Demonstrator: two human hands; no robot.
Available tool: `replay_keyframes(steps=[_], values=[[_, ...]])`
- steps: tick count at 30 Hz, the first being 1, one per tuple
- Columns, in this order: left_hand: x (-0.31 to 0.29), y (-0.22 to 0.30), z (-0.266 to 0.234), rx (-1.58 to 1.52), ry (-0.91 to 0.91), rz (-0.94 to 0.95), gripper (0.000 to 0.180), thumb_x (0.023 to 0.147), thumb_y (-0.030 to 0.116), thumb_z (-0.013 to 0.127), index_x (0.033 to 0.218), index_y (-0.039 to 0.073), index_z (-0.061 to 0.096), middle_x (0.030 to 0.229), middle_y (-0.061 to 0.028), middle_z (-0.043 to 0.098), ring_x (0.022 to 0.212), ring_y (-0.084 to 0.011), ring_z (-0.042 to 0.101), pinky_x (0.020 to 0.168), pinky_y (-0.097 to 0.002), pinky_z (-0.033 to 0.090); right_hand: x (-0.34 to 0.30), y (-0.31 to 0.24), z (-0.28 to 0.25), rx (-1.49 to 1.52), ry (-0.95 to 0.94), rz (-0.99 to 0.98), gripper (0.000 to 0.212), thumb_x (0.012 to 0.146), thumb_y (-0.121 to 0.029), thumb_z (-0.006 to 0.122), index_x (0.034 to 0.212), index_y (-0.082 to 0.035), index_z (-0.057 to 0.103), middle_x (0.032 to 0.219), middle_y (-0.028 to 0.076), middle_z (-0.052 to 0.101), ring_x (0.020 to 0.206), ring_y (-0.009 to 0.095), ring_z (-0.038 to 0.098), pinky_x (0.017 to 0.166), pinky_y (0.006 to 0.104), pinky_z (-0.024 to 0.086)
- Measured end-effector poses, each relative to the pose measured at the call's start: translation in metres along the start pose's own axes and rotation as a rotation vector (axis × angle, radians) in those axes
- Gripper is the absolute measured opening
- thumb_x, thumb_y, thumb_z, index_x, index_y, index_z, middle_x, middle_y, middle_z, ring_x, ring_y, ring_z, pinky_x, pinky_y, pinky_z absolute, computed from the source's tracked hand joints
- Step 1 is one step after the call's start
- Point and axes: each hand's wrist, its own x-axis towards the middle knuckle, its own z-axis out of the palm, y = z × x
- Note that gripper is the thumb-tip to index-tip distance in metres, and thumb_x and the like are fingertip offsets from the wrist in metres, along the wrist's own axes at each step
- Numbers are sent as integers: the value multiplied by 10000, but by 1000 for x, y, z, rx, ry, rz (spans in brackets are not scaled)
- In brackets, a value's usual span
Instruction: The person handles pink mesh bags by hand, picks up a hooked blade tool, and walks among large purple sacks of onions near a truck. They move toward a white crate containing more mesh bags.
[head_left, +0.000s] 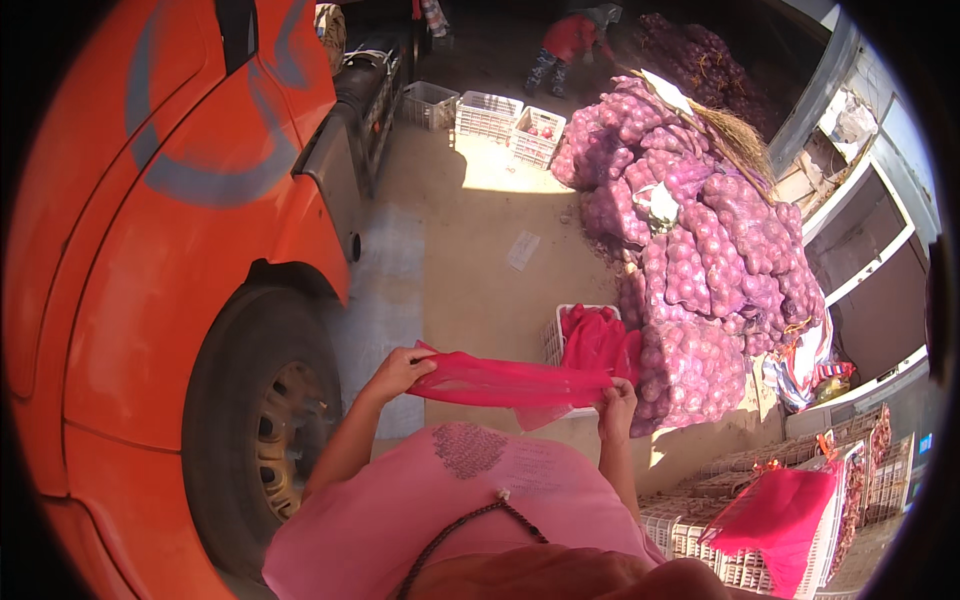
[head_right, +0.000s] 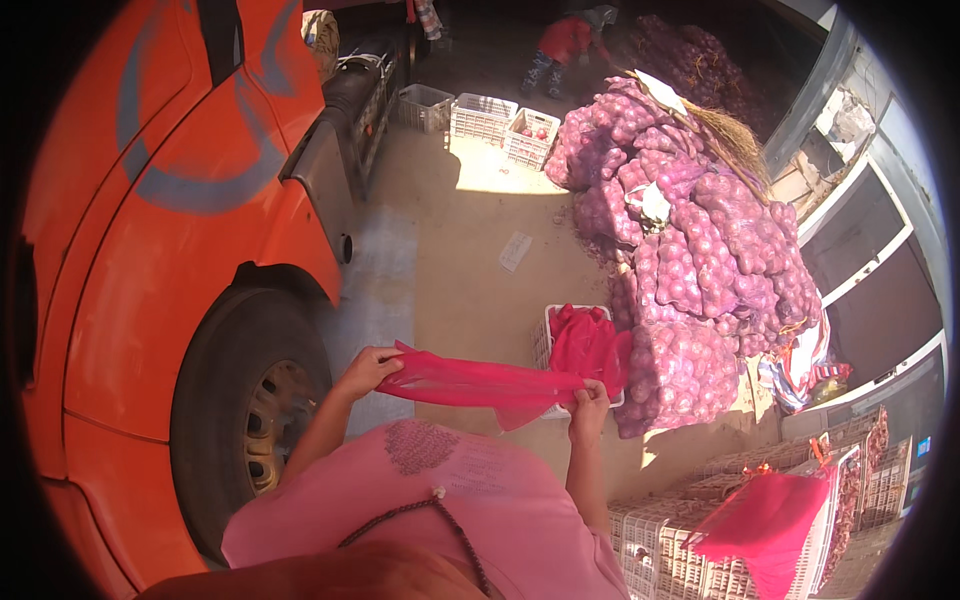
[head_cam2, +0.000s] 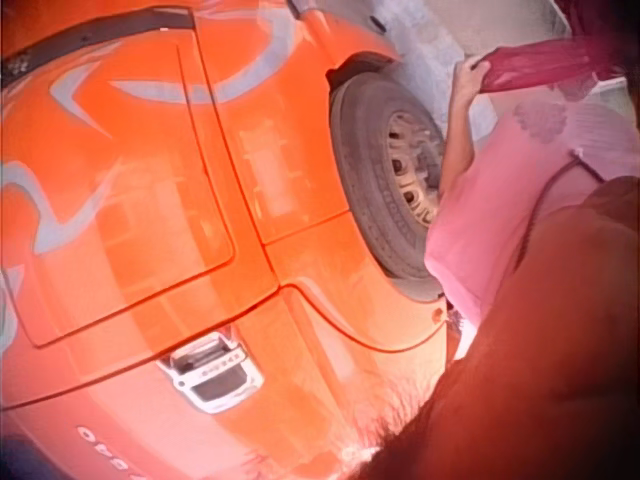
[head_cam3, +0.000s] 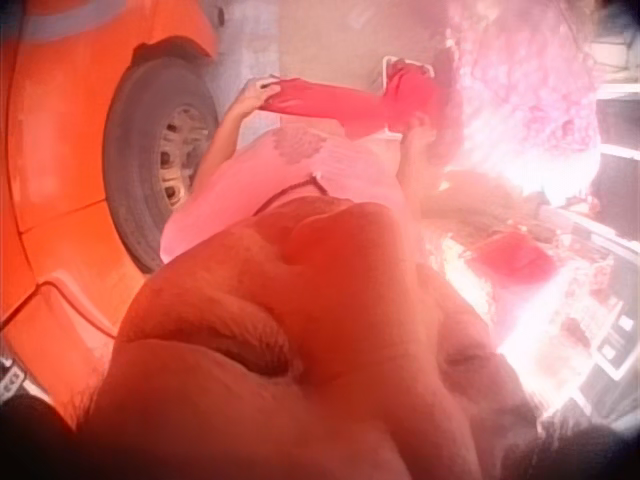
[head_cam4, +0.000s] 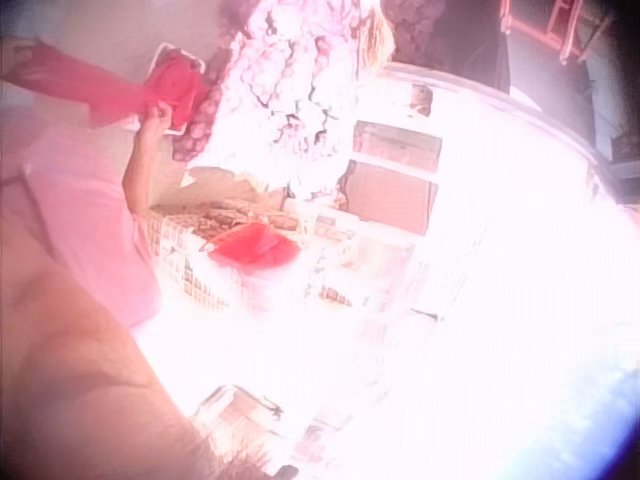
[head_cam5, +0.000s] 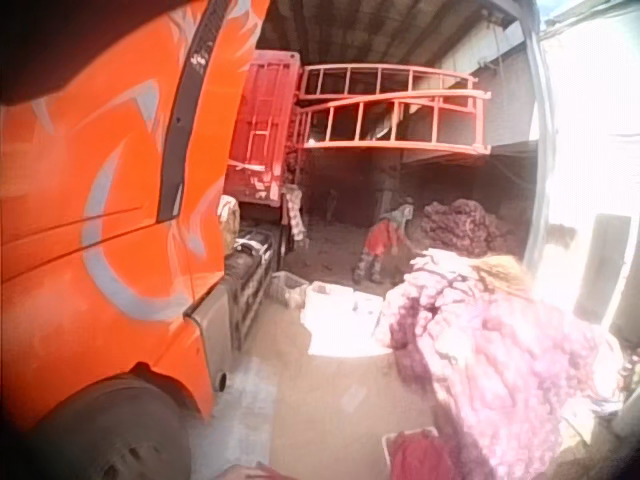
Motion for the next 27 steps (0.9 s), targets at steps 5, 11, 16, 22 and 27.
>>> replay_keyframes(steps=[5, 11, 16, 22, 27], values=[[9, 2, 45, 508, -168, 248, 167, 828, 69, 579, 972, 19, 646, 801, -99, 629, 708, -116, 572, 631, -240, 453, 27, -23, -28, 702, -243, 152, 232, 820, 29, 460, 1041, 53, 524, 961, 127, 614, 851, 198, 631, 750, 287, 551], [57, -66, 15, -500, 535, 3, 179, 878, 85, 504, 1035, 27, 568, 929, -86, 628, 777, -192, 615, 713, -308, 509, -39, -36, -8, -53, -631, 442, 156, 900, -149, 529, 829, -24, 590, 690, 12, 583, 523, 64, 505, 457, 181, 398], [45, -43, 4, -974, 308, -150, 163, 904, 78, 476, 1043, 16, 535, 869, -67, 598, 695, -146, 595, 670, -287, 522, -50, -11, -3, -219, -678, 538, 230, 900, -225, 553, 742, -62, 592, 568, -39, 508, 431, 33, 403, 378, 191, 310], [17, -23, 1, -690, -463, -286, 335, 891, 248, 562, 1069, -35, 570, 925, -100, 639, 756, -149, 614, 722, -282, 510, -6, -15, -38, 764, -383, 305, 275, 921, -325, 507, 935, -55, 558, 622, -18, 471, 490, 79, 433, 440, 210, 379], [20, -21, -2, -1354, -357, 91, 290, 869, 251, 596, 1023, 9, 561, 907, -26, 577, 799, -149, 567, 779, -294, 474, -42, -39, 21, 197, -255, 171, 238, 881, -228, 587, 1028, -53, 523, 747, 6, 542, 563, 96, 497, 497, 222, 417]])
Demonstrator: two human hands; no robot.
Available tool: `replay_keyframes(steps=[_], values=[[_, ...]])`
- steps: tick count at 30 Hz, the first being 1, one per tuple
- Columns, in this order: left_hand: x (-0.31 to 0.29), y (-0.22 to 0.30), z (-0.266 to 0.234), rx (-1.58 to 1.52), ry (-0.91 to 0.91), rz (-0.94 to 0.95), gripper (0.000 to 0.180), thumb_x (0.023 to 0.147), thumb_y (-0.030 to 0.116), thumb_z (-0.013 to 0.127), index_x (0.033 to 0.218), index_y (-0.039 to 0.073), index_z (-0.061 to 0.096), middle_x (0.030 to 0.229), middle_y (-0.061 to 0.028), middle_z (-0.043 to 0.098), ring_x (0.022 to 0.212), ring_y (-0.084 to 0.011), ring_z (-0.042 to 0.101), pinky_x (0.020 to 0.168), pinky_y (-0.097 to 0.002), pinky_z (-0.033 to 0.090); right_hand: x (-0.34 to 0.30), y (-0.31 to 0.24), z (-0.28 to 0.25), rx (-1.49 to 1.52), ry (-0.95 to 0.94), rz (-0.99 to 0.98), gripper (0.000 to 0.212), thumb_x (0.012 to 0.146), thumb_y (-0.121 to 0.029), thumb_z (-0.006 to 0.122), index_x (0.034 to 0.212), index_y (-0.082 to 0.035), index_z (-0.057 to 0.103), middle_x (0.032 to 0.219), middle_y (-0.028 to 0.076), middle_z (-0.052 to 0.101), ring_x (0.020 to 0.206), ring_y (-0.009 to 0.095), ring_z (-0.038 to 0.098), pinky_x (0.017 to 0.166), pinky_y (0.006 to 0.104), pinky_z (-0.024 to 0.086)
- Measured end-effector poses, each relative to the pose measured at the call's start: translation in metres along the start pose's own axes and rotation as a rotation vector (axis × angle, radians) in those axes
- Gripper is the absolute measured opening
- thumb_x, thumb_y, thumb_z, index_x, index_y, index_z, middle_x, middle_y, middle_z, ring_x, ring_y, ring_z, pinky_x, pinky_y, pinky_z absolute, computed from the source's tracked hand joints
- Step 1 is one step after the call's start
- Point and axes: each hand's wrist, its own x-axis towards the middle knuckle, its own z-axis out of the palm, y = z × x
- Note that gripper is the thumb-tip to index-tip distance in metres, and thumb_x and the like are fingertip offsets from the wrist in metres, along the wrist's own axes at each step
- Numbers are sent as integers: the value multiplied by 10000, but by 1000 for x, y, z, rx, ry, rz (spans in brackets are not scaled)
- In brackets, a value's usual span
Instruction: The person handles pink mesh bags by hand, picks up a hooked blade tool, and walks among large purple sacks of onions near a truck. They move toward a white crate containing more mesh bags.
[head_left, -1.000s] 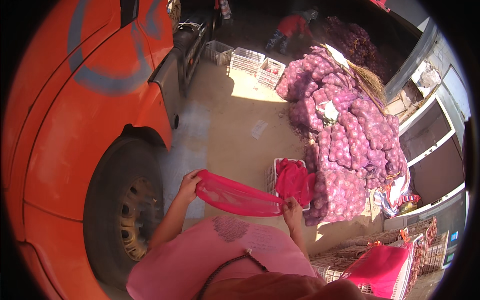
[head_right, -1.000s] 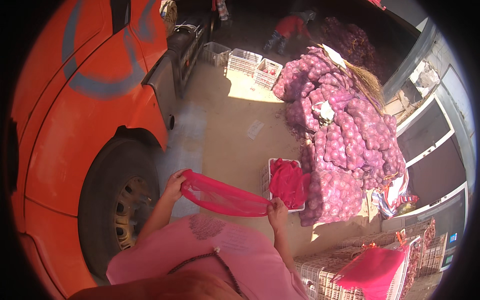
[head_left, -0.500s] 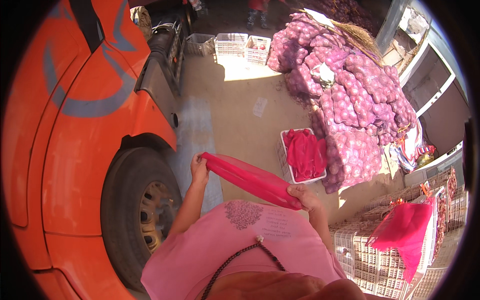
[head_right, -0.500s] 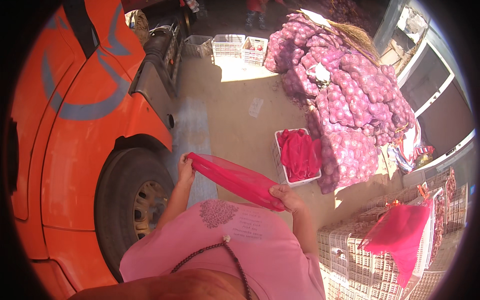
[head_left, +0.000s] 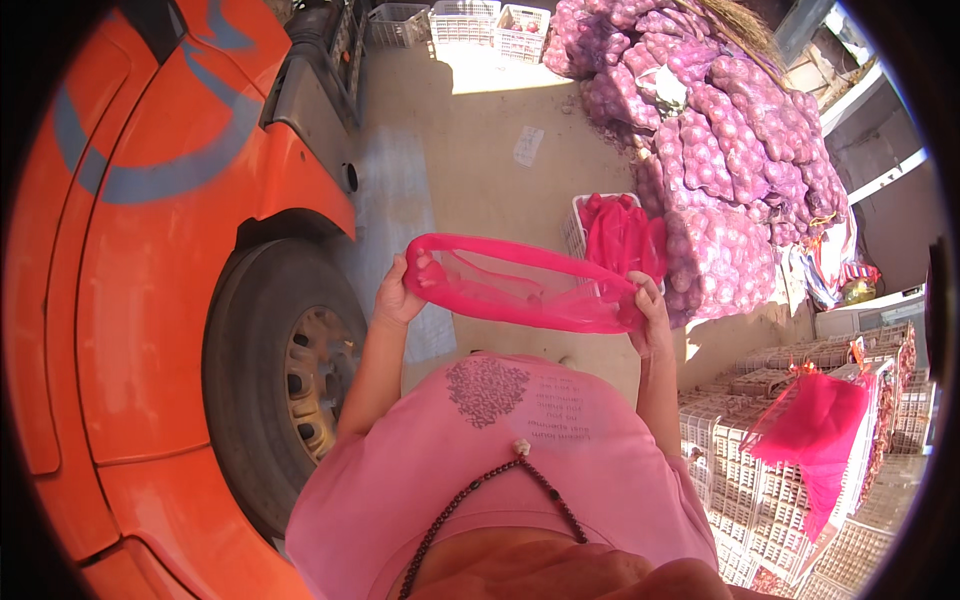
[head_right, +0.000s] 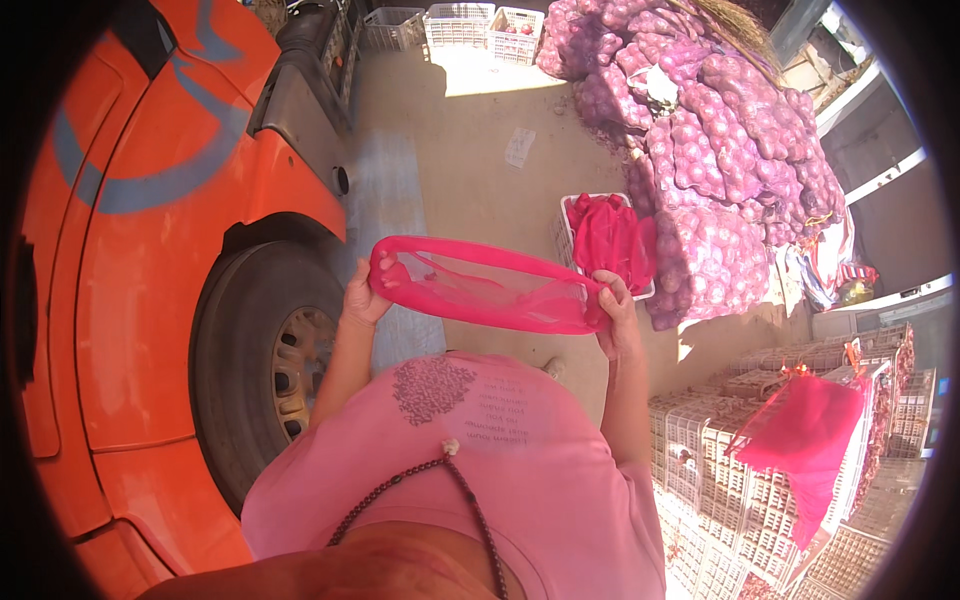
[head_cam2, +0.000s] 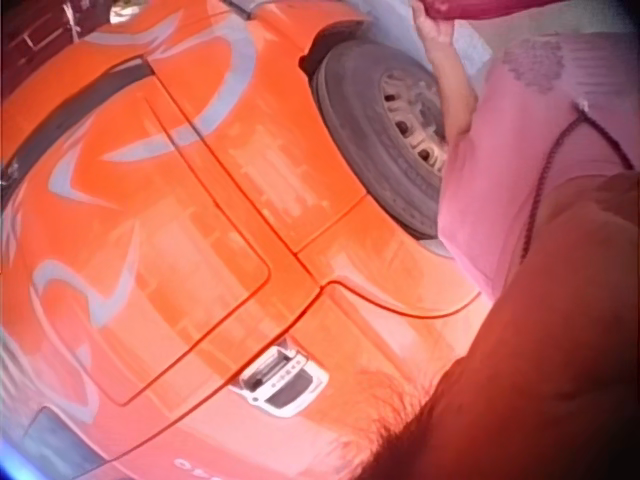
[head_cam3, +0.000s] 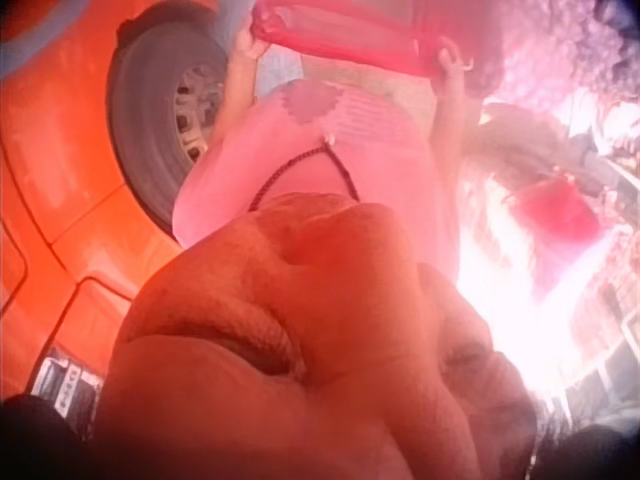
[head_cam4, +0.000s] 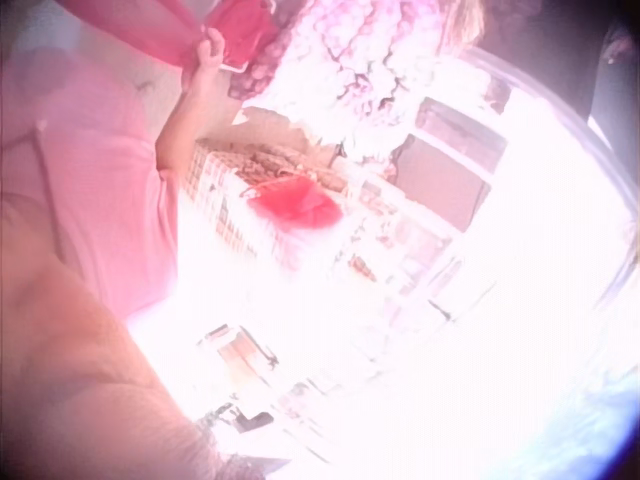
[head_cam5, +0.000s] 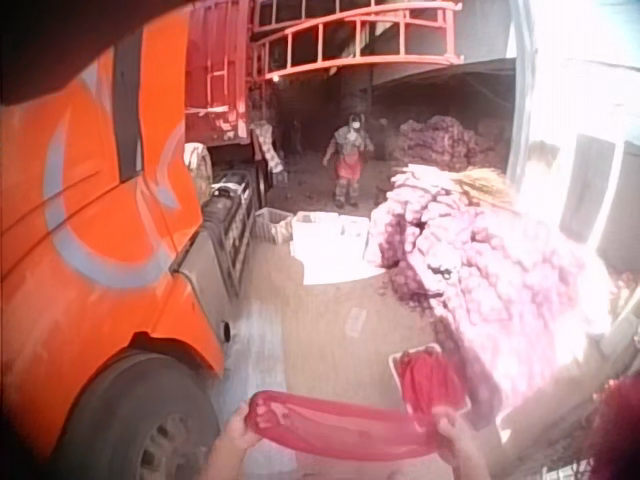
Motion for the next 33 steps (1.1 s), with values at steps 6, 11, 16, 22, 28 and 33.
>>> replay_keyframes(steps=[6, 11, 16, 22, 28, 33], values=[[-20, 14, -64, 1317, 669, 345, 244, 852, 10, 524, 1093, 45, 509, 922, -22, 563, 812, -116, 554, 714, -275, 473, 9, 38, -23, -737, -144, 45, 151, 831, -15, 576, 980, -20, 552, 742, 7, 574, 661, 58, 522, 533, 227, 419], [-30, 12, -53, 425, 716, 418, 230, 887, 24, 481, 1115, 45, 507, 976, -64, 585, 876, -184, 587, 746, -336, 506, 3, 52, 3, -1249, -322, -103, 95, 779, -78, 611, 849, -17, 631, 730, 132, 589, 636, 260, 574, 601, 349, 452], [-31, 8, -26, 288, 574, 300, 250, 902, 61, 471, 1147, 31, 512, 993, -81, 598, 901, -191, 593, 791, -339, 508, 15, 63, -14, -1443, -298, -255, 159, 756, -90, 601, 876, -3, 658, 756, 187, 607, 702, 300, 599, 648, 354, 465], [-52, 0, -6, 753, 316, -379, 283, 919, 185, 511, 1128, -5, 536, 847, -49, 620, 795, -154, 576, 771, -270, 472, 64, 39, -39, -296, 74, -57, 203, 773, -26, 534, 951, 50, 596, 959, 150, 625, 874, 248, 615, 765, 362, 491], [-52, -35, 0, 436, 548, -256, 450, 912, 404, 495, 1137, 17, 543, 715, -2, 519, 612, -92, 471, 616, -248, 427, 88, 11, -32, 443, -127, 128, 217, 809, -17, 505, 1012, 46, 547, 899, 121, 620, 833, 221, 614, 757, 325, 509], [-27, -23, 5, 7, 357, 114, 350, 908, 368, 514, 1046, 50, 560, 786, -17, 557, 664, -128, 515, 649, -281, 453, 97, 7, -55, -283, -542, 558, 157, 870, -150, 557, 877, 0, 603, 646, 20, 550, 489, 92, 428, 444, 231, 316]])
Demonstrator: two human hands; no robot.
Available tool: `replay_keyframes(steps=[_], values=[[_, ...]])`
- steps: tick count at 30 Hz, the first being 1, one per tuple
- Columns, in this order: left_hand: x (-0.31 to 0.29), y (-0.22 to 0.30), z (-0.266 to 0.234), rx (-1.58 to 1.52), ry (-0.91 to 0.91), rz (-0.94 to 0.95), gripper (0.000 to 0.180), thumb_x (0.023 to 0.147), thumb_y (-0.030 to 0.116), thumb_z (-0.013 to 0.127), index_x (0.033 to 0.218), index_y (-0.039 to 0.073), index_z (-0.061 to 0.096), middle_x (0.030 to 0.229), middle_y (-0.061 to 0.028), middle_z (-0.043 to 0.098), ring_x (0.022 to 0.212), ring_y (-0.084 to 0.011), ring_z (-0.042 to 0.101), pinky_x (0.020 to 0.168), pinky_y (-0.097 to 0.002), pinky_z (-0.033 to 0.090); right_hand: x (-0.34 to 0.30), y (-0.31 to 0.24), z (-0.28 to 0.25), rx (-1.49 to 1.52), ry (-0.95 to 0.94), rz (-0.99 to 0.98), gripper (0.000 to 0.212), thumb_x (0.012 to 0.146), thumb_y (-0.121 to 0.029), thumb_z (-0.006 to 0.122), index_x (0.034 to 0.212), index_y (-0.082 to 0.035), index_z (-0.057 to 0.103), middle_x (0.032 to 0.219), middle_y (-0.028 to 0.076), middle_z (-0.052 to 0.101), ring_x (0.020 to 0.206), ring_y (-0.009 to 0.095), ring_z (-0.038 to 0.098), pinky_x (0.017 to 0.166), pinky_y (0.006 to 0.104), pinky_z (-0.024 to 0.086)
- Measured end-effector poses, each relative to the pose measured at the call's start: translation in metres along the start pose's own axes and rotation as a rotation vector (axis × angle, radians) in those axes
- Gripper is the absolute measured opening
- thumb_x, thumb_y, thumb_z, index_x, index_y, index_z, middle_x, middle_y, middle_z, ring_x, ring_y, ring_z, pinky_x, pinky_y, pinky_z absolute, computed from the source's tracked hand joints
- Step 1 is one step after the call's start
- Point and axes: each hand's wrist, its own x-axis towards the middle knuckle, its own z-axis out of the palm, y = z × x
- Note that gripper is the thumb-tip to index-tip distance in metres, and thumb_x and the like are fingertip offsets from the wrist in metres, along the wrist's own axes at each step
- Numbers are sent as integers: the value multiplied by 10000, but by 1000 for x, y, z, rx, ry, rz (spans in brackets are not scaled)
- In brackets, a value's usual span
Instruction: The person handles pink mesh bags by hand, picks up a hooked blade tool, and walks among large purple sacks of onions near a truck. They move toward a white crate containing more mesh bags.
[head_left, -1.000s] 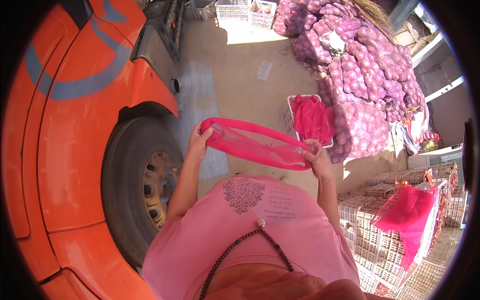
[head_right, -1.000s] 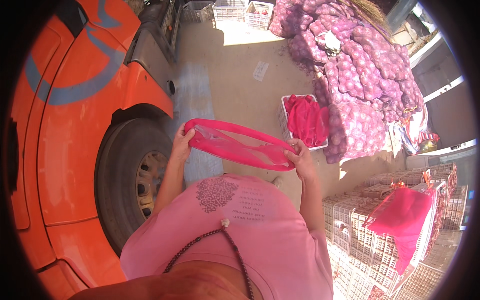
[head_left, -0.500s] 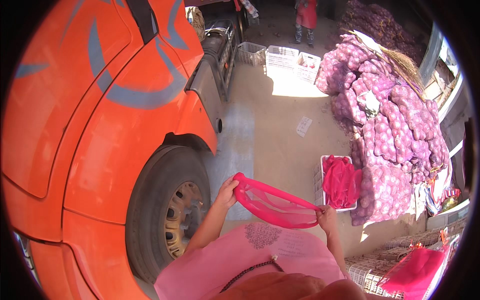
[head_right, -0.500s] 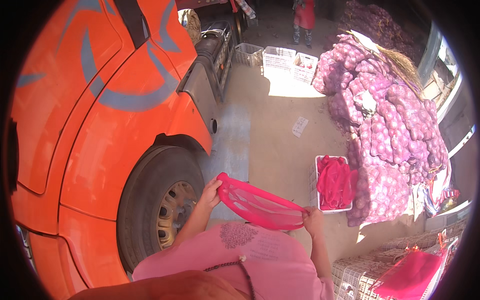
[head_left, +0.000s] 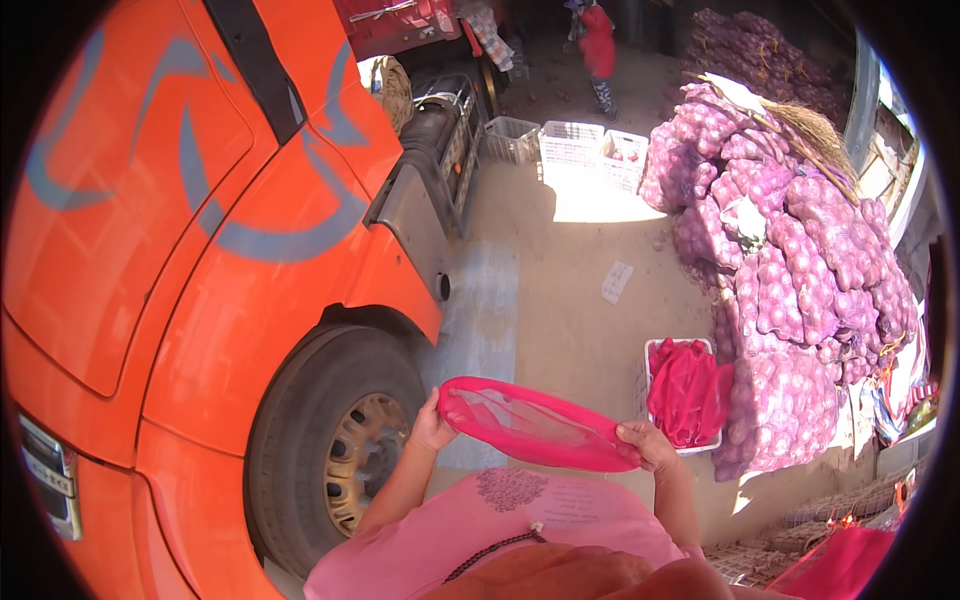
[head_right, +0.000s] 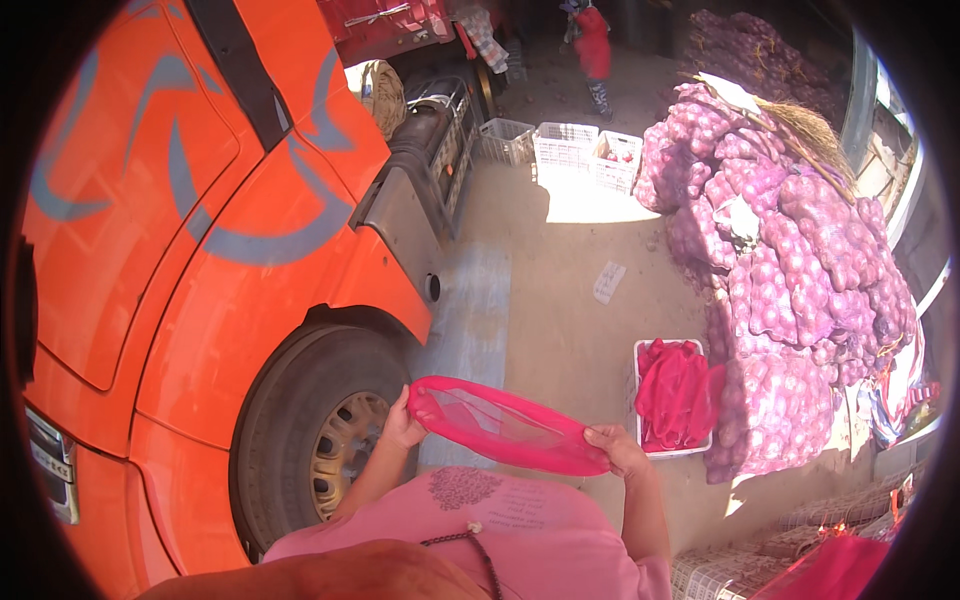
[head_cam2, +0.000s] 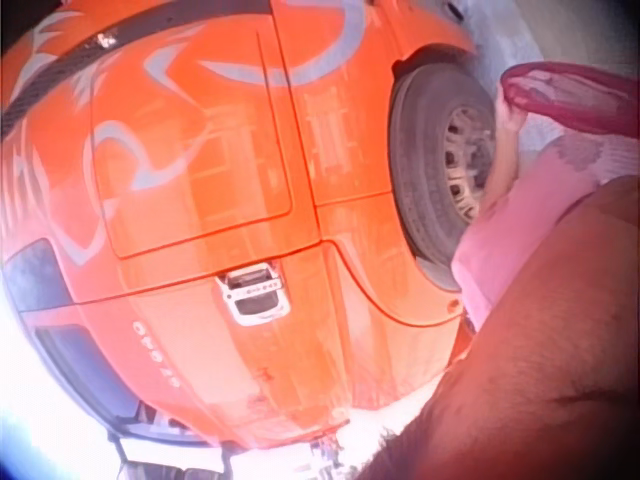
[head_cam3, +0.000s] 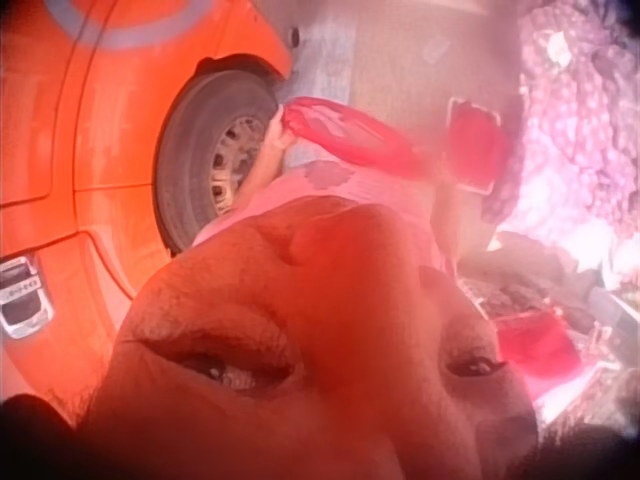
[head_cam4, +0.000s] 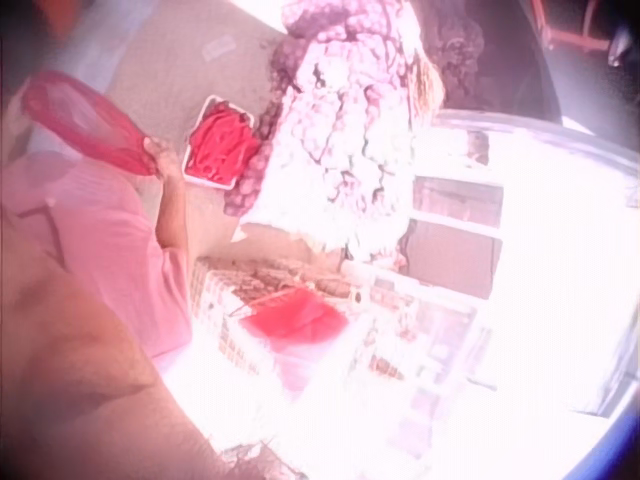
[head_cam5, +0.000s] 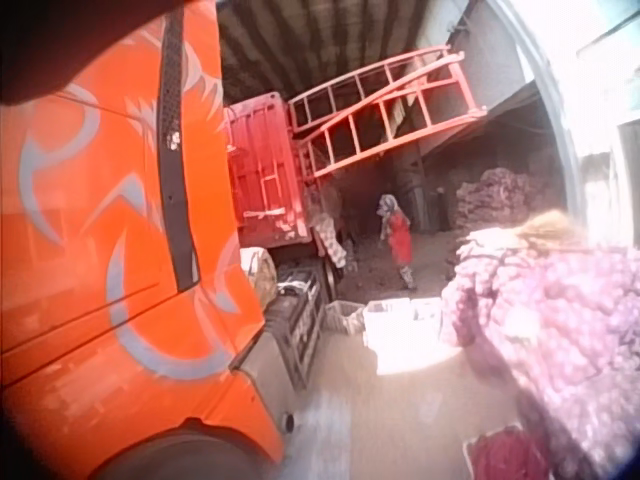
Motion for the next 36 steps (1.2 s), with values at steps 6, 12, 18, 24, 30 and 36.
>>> replay_keyframes(steps=[6, 12, 18, 24, 30, 36], values=[[23, -36, 4, 806, 463, 334, 161, 896, 154, 538, 1018, 49, 549, 866, -27, 563, 726, -111, 547, 670, -271, 482, -15, -25, -17, 123, -128, 53, 227, 869, -223, 602, 912, 0, 609, 685, -2, 555, 561, 66, 497, 477, 216, 393], [-12, -82, 15, 591, 843, 616, 127, 884, 85, 541, 1001, 37, 544, 799, -16, 551, 702, -107, 553, 602, -250, 490, 12, -21, -48, 21, -267, -68, 246, 819, -118, 643, 1014, 0, 551, 765, 22, 582, 649, 84, 542, 572, 215, 446], [-117, -115, 11, 629, 684, 194, 141, 934, 170, 488, 944, 48, 559, 699, -2, 536, 615, -70, 482, 531, -206, 388, 57, 6, -46, -370, -54, -159, 174, 854, -70, 584, 1001, 10, 536, 766, 32, 581, 690, 110, 564, 582, 224, 458], [-213, -188, 66, 88, 577, 378, 425, 894, 428, 514, 1076, 46, 556, 807, -6, 578, 736, -119, 522, 713, -303, 459, 77, 6, 2, 34, -392, 115, 182, 894, -192, 570, 922, -12, 572, 713, 35, 574, 542, 87, 498, 465, 226, 412], [-339, -200, 5, -140, 662, 1115, 379, 876, 322, 587, 1116, 32, 539, 903, -28, 604, 841, -148, 585, 767, -336, 482, 38, 49, 129, -533, -745, 469, 261, 868, -212, 610, 1038, -19, 561, 777, 3, 583, 610, 74, 516, 539, 210, 434], [-500, -280, -32, 80, 1633, 1308, 225, 866, 95, 572, 1070, 0, 553, 831, -61, 611, 715, -113, 587, 612, -240, 489, -27, 153, 292, -900, -1051, 163, 220, 841, -59, 589, 1046, 6, 544, 930, 54, 601, 842, 137, 571, 770, 249, 446]])
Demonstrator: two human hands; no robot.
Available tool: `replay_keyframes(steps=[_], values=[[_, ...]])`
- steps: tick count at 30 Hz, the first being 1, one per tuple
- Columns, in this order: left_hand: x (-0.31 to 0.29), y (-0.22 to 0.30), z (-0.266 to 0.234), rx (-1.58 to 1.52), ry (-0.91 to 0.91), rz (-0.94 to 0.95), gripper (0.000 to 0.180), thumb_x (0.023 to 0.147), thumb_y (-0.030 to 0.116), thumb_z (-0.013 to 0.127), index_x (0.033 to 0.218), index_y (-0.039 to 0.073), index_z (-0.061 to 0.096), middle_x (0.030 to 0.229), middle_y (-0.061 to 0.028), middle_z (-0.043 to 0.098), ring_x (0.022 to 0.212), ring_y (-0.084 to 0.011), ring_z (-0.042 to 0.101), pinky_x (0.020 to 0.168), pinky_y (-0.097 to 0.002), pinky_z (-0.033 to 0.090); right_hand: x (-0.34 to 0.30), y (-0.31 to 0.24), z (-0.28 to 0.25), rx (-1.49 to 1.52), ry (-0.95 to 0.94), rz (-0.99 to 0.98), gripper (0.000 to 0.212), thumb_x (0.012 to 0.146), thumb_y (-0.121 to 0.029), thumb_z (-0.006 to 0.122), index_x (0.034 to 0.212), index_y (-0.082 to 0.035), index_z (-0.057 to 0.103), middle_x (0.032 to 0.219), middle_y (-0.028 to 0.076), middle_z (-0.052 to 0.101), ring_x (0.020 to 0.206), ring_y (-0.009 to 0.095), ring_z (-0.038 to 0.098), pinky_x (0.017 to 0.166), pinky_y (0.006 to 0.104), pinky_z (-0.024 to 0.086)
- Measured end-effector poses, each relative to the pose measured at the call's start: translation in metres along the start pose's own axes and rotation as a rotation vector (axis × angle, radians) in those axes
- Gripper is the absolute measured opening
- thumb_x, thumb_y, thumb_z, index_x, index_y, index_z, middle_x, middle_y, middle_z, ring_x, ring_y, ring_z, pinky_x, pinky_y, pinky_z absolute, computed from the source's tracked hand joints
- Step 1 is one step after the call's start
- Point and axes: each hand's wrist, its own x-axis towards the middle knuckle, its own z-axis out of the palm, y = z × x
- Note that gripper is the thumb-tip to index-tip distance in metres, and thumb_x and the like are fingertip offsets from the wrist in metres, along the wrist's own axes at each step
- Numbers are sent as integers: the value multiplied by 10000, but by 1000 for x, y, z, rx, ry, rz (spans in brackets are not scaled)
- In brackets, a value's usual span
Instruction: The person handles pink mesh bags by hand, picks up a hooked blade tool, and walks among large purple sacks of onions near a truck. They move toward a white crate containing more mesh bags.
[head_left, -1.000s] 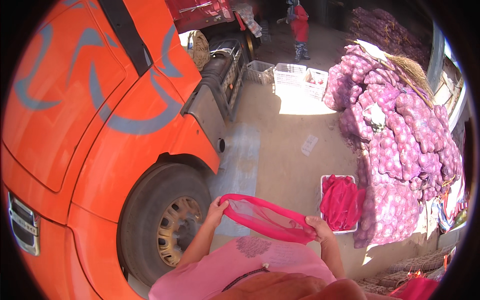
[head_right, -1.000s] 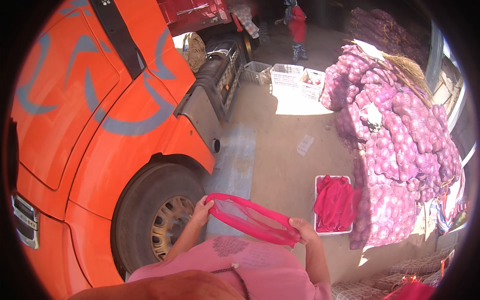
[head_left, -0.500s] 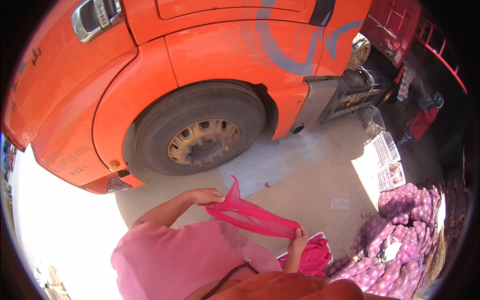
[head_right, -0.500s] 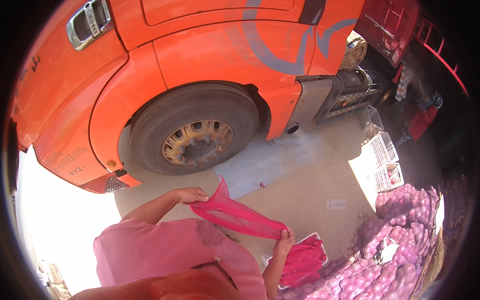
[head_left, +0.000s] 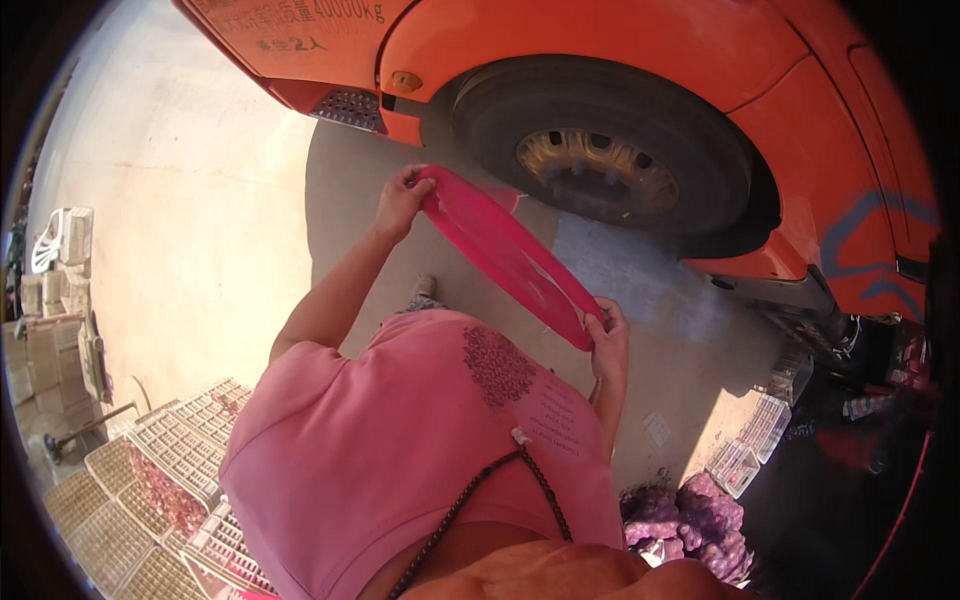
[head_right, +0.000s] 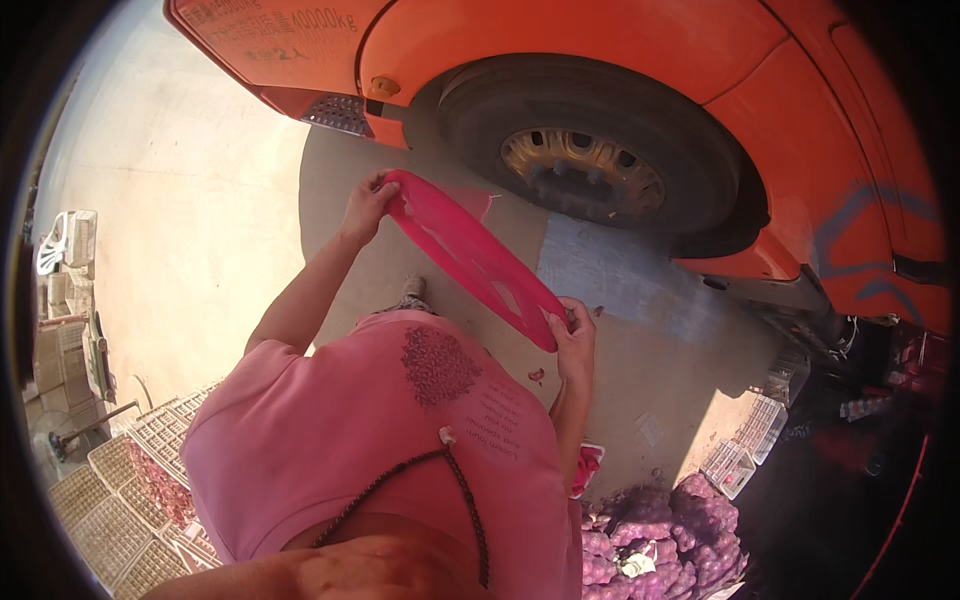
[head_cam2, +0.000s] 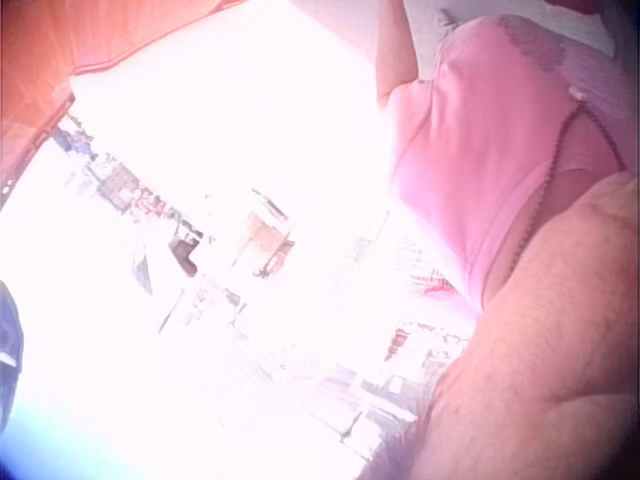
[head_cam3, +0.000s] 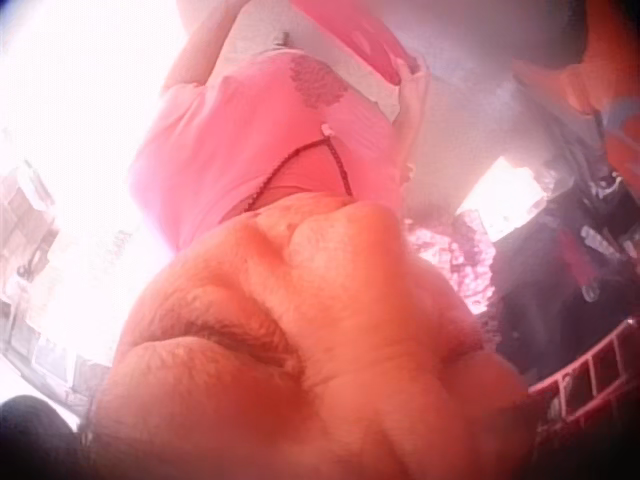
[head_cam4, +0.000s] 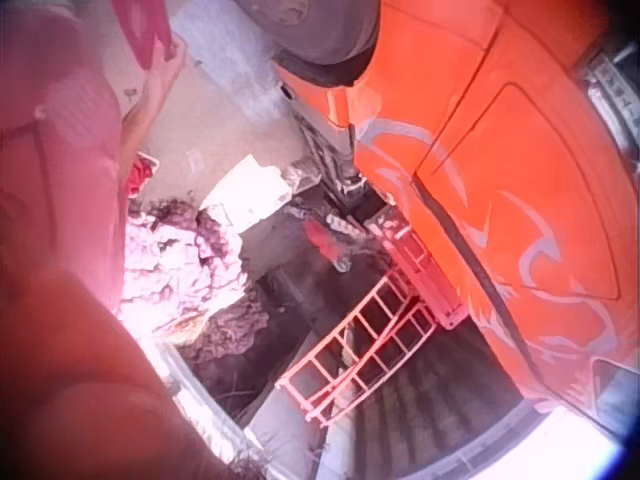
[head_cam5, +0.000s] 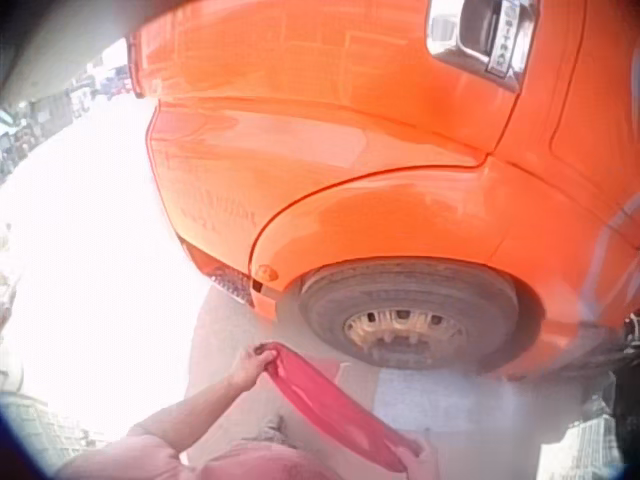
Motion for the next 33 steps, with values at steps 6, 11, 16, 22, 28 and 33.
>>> replay_keyframes(steps=[6, 11, 16, 22, 28, 33], values=[[4, 15, -100, -425, -125, -236, 193, 914, 113, 513, 1064, 6, 570, 836, -37, 605, 651, -78, 529, 579, -205, 448, 85, -13, 85, -961, 298, -402, 130, 845, -92, 561, 940, -22, 617, 912, 131, 592, 837, 270, 594, 750, 345, 459], [-21, 8, -143, -366, -605, -357, 359, 923, 276, 514, 1180, 25, 515, 989, -57, 613, 796, -134, 577, 661, -263, 490, 153, -17, 92, 486, 108, 70, 221, 898, -142, 539, 1067, -1, 558, 1020, 99, 613, 896, 203, 604, 804, 322, 482], [-17, 40, -158, -1151, -155, -30, 551, 906, 472, 436, 1250, 41, 452, 1295, -131, 471, 1216, -290, 412, 1048, -443, 293, 142, -64, 128, 232, -654, 353, 273, 901, -189, 554, 1089, 9, 541, 991, 78, 613, 877, 138, 594, 798, 277, 473], [13, 44, -143, -967, -146, -295, 577, 919, 491, 398, 1228, 10, 468, 1230, -155, 519, 1158, -290, 472, 1021, -441, 339, 130, -59, 110, -782, -482, 103, 334, 869, -217, 601, 1101, 14, 535, 905, 61, 607, 796, 124, 574, 712, 257, 462], [18, 27, -66, 239, -963, -394, 429, 936, 354, 467, 1168, -3, 516, 1083, -99, 600, 970, -217, 580, 891, -322, 460, 137, 1, 29, 355, 498, 42, 203, 906, -167, 537, 1021, -6, 582, 952, 95, 619, 787, 141, 588, 705, 276, 496], [43, 31, -62, -844, -419, -434, 480, 938, 426, 407, 1216, 39, 467, 1182, -86, 538, 1103, -238, 503, 958, -419, 398, 88, -4, 21, 498, -42, 338, 240, 911, -173, 528, 1077, -2, 554, 989, 97, 614, 844, 157, 601, 758, 279, 509]])
